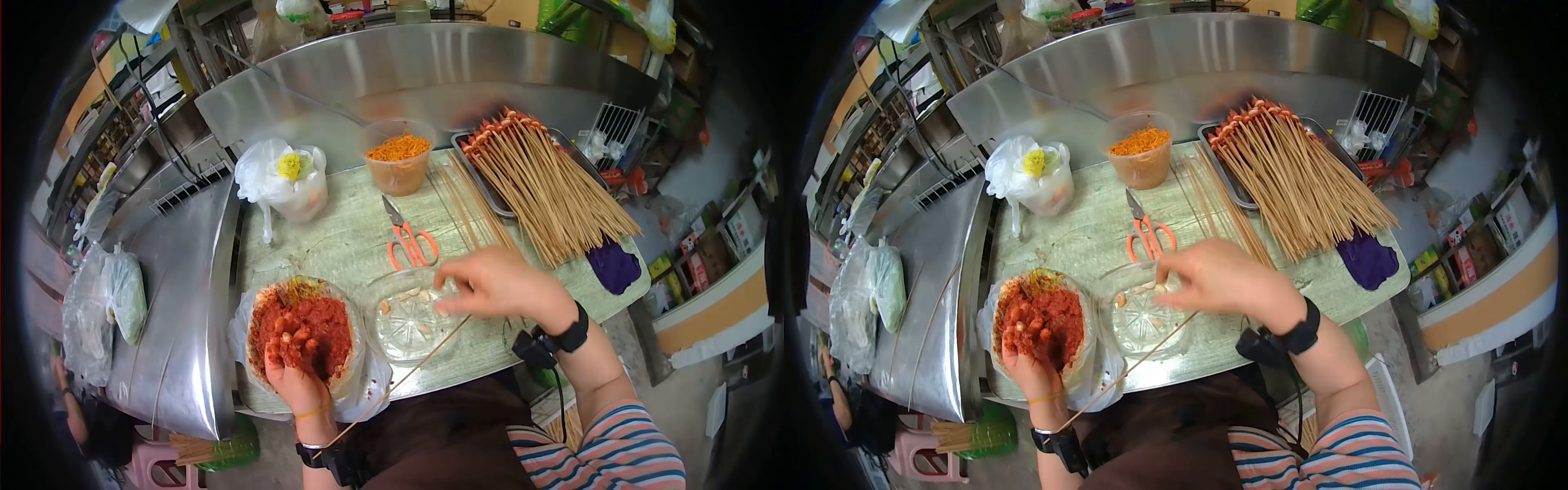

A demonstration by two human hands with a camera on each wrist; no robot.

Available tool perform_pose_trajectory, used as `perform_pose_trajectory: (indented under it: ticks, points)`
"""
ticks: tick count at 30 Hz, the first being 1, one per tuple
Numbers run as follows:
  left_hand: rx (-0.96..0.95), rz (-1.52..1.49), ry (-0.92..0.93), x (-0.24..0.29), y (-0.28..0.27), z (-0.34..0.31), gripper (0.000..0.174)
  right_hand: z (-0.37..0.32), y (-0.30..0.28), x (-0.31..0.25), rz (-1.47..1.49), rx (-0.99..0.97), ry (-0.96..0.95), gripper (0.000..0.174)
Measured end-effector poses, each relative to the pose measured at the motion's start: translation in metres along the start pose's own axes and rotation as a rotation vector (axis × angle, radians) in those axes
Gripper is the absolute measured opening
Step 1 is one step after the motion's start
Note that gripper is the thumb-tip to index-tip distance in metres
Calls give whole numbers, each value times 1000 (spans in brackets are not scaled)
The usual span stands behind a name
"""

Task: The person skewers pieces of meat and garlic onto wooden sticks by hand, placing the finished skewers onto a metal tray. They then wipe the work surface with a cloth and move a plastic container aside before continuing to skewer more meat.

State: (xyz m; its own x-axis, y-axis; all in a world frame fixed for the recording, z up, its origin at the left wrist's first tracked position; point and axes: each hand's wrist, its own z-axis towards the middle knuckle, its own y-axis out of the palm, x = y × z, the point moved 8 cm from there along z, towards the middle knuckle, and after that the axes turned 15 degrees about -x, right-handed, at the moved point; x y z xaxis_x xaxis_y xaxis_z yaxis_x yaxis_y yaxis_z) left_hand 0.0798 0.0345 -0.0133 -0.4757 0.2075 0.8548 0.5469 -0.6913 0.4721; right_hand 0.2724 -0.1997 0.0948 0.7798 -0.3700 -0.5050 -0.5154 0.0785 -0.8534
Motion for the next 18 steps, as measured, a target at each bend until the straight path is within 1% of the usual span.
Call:
perform_pose_trajectory:
  ticks: [2, 3, 5, 6, 8, 12, 13, 14, 15, 17, 18]
  points:
    - [8, 0, 10, 1, -1, -1, 29, -11, 19, -30, -89, -165, -143, 24]
    - [-3, 2, 7, 1, -1, -1, 29, -13, 29, -33, -91, -171, -140, 24]
    - [-12, 3, 6, 3, 4, -1, 30, -16, 59, -39, -317, -253, -202, 20]
    - [1, -6, 1, 5, 8, -2, 30, -15, 65, -36, -315, -256, -201, 20]
    - [19, -11, -3, 3, 8, 0, 30, -12, 69, -37, -446, -193, -252, 13]
    - [33, -2, -9, 2, 3, 0, 28, -21, 47, -46, -413, -128, -277, 7]
    - [37, -15, -17, 2, 5, -2, 27, -22, 39, -46, -409, -85, -259, 5]
    - [4, 7, 20, 3, 4, -1, 27, -23, 31, -45, -405, -40, -239, 3]
    - [6, 15, 30, 2, 0, -1, 27, -24, 28, -47, -404, -33, -251, 3]
    - [18, -36, 13, -2, -4, -1, 26, -27, 17, -46, -474, 11, -182, 3]
    - [-6, -37, 21, 1, -1, 0, 27, -31, 9, -49, -477, 16, -189, 3]
